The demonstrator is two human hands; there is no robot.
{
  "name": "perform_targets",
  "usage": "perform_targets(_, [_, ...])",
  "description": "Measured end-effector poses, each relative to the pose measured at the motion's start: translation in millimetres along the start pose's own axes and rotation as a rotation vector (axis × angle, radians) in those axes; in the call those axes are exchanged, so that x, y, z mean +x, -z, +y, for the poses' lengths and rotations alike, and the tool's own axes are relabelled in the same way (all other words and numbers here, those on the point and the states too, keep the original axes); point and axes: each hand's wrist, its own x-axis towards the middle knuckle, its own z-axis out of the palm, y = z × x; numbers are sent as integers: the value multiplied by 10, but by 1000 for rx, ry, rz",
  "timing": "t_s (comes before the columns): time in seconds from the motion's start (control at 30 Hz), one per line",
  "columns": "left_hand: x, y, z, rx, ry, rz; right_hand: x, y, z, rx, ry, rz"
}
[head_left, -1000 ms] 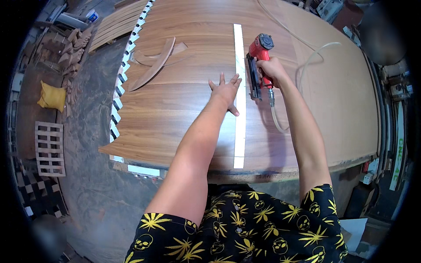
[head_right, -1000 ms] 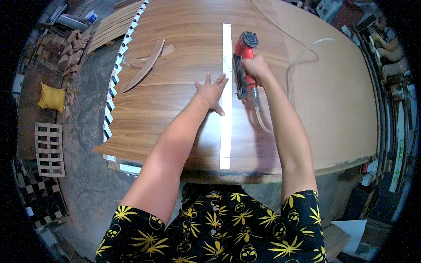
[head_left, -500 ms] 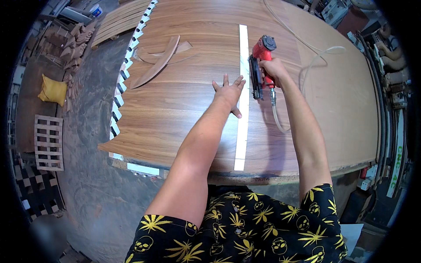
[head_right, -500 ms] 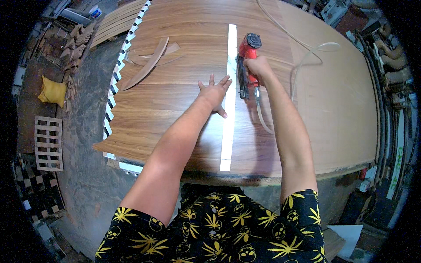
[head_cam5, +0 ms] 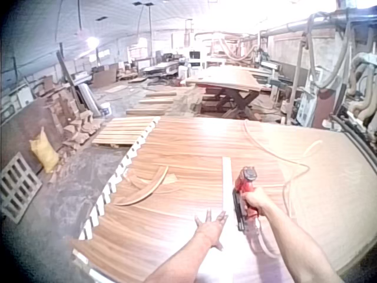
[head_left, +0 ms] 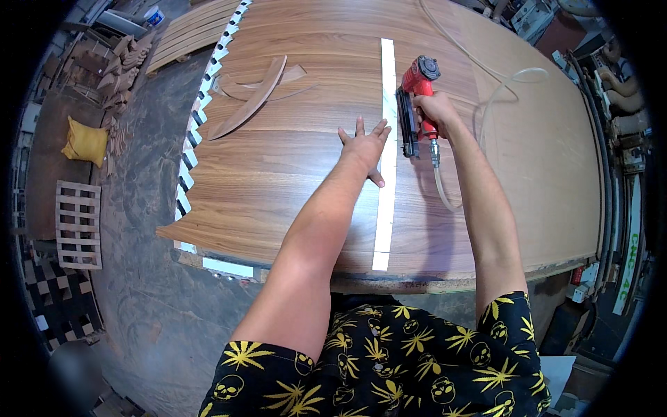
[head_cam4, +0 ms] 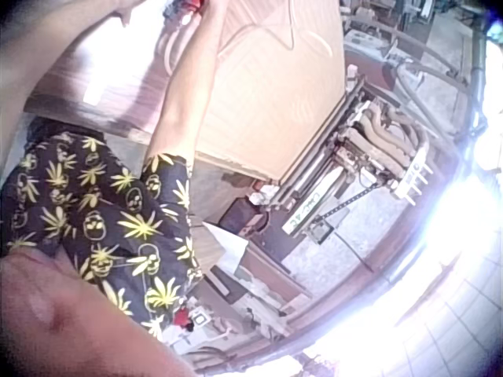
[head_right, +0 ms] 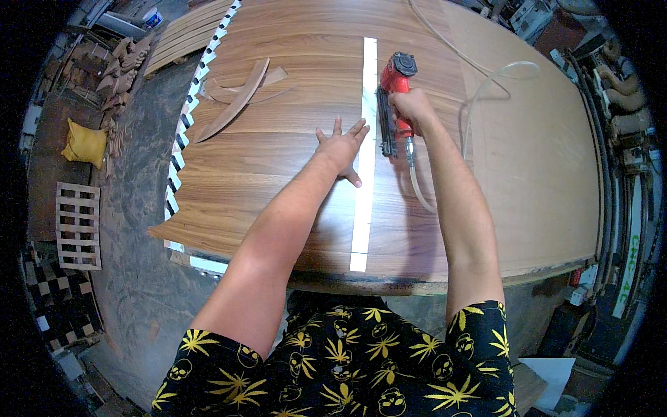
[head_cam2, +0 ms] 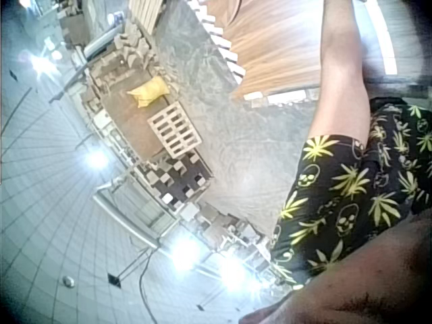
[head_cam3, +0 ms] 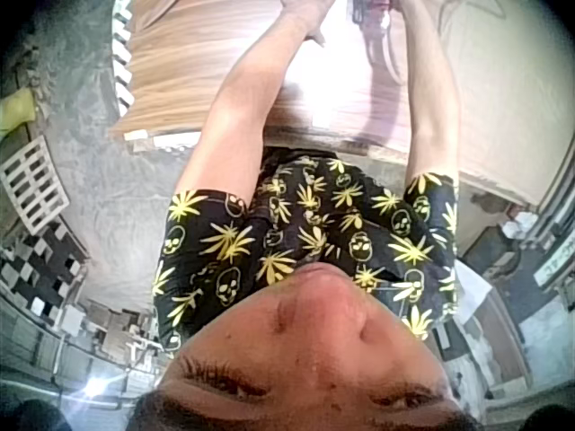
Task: The person staples a thin white strip onto a large wooden panel using a red pneumatic staple gun, aligning the strip by hand before securing it with multiple staples along its length.
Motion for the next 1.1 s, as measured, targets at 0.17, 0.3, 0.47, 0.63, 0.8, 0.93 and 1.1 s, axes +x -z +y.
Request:
perform_targets(0.17, [6,10,10,8,-2,-6,32,13,23,-17,3,1])
perform_targets(0.3, [11,16,-4,12,-3,-9,-17,4,-5,-24,2,10])
perform_targets(0.47, [-4,12,-1,30,4,-18,37,26,-12,-33,28,53])
perform_targets(0.63, [6,-1,-6,32,-9,-5,210,97,-159,-17,62,88])
perform_targets(0.8, [-20,20,15,31,-5,-10,457,104,-205,1,73,81])
perform_targets(0.93, [-27,26,16,22,-3,-11,558,68,-227,-14,61,86])
perform_targets(1.1, [-16,5,10,8,-3,6,611,54,-219,-22,49,51])
